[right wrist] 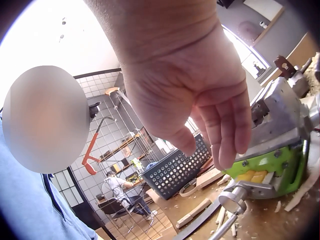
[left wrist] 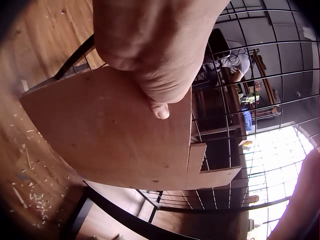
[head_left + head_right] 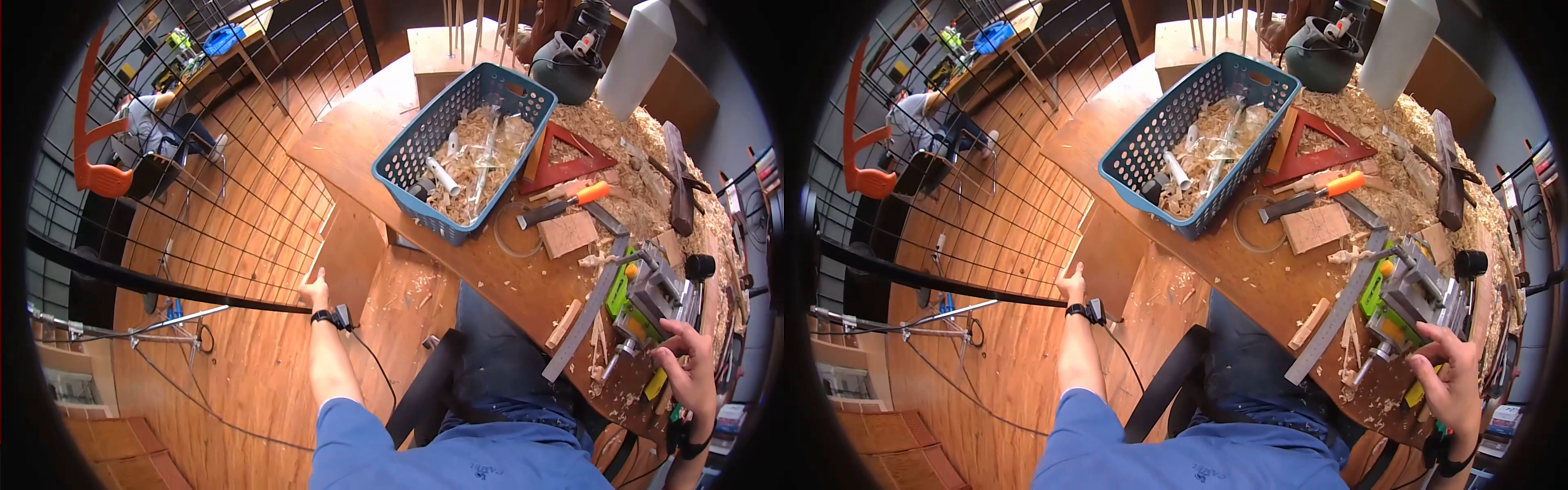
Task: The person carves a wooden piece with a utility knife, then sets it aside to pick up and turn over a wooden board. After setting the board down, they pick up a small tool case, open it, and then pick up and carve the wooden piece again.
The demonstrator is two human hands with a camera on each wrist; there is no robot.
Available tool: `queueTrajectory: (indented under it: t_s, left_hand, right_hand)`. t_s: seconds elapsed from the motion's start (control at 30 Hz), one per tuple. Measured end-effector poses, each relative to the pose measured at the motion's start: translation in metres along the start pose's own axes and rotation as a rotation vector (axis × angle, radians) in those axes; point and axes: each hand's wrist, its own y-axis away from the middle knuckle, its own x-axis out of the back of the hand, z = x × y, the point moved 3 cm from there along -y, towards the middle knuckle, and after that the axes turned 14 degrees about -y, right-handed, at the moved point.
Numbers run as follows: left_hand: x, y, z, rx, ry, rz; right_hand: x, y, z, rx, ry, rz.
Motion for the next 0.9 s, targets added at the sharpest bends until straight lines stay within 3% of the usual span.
queueTrajectory:
  t_s: [0.03, 0.1, 0.23, 0.33, 0.47, 0.67, 0.77, 0.83, 0.87, 0.9]
  left_hand:
    - [0.003, -0.002, -0.004, 0.004, -0.009, 0.003]
    - [0.009, -0.018, -0.013, 0.005, -0.463, 0.087]
    - [0.006, -0.046, -0.044, 0.258, -0.465, 0.094]
    - [0.011, -0.047, -0.032, 0.183, -0.608, 0.037]
    - [0.012, -0.047, -0.029, 0.155, -0.633, 0.000]
    - [-0.011, -0.034, -0.041, 0.099, -0.430, 0.036]
    - [-0.041, -0.065, -0.093, 0.220, -0.351, 0.126]
    - [-0.050, -0.100, -0.136, 0.049, -0.497, 0.044]
    - [-0.041, -0.094, -0.123, 0.008, -0.513, 0.013]
    - [-0.028, -0.098, -0.104, -0.069, -0.915, -0.221]
  right_hand:
    - [0.001, 0.002, 0.005, -0.005, 0.006, 0.002]
    - [-0.001, 0.004, 0.015, -0.014, 0.003, 0.004]
    - [0.002, 0.012, 0.024, -0.094, -0.008, 0.044]
    - [0.001, 0.016, 0.020, -0.098, 0.000, 0.046]
    - [0.003, 0.021, 0.021, -0.116, 0.014, 0.036]
    - [-0.006, 0.015, 0.014, -0.013, 0.034, 0.067]
    - [-0.007, 0.016, 0.003, 0.063, 0.100, 0.062]
    - [-0.005, 0.013, -0.007, 0.112, 0.144, 0.053]
    - [-0.002, 0.016, -0.011, 0.161, 0.185, 0.055]
    - [0.001, 0.018, -0.005, 0.135, 0.151, 0.066]
